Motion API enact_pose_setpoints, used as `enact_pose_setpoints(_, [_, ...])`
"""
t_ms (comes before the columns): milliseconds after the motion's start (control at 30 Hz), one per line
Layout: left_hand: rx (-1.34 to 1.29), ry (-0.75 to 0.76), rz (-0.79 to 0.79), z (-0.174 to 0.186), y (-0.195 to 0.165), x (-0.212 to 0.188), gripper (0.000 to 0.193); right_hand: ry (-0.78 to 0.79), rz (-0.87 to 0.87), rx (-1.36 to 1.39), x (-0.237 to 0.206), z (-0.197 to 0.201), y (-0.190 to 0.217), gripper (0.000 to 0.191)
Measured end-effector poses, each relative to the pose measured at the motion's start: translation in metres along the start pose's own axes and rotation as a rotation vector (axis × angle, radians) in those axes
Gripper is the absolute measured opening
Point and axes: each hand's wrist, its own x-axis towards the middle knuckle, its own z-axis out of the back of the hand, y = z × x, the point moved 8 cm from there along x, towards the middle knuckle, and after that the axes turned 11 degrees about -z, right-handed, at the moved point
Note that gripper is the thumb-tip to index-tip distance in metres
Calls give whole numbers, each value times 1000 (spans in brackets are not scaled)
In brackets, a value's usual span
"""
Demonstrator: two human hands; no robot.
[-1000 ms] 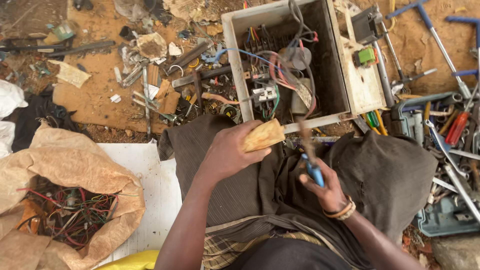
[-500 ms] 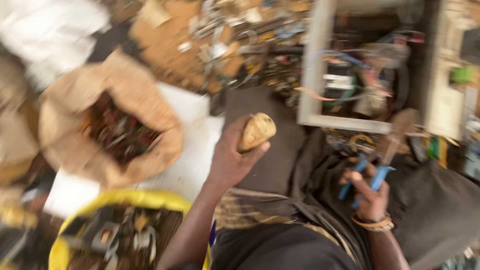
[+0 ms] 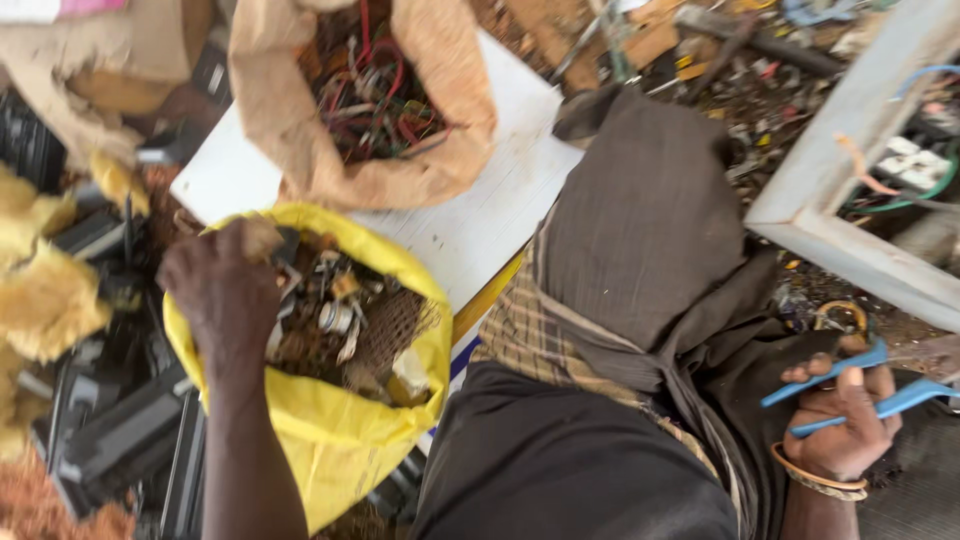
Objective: The person sits on the ground and uses pliers to remove wires and components from an open electrical box resting on their lap. They repeatedly pull and cut wires, placing removed pieces into a nearby sack.
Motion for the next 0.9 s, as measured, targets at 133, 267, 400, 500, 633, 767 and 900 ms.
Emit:
enact_pose_setpoints(133, [77,-87,-183,-42,4,-20,63,2,22,26,1,2,-1,22])
enact_pose_setpoints(267, [322,1,-228,-92,-5,-34,47,-71,104,20,0,4,6,17])
enact_pose_setpoints(400, [426,134,-222,-97,-15,-23,52,-173,60,70,1,10,11,38])
enact_pose_setpoints(500, [410,370,-174,-81,-57,9,58,-148,96,84,3,9,25,42])
enact_pose_setpoints(633, [-391,-125,-592,0,-274,51,58,-251,178,73,2,20,43,47])
enact_pose_setpoints(767, [-662,-414,-1381,99,-523,8,24,-369,284,13,-2,31,57,53])
enact_pose_setpoints(900, [-1149,-177,-1553,168,-721,-1,15,-428,324,-62,-4,38,67,55])
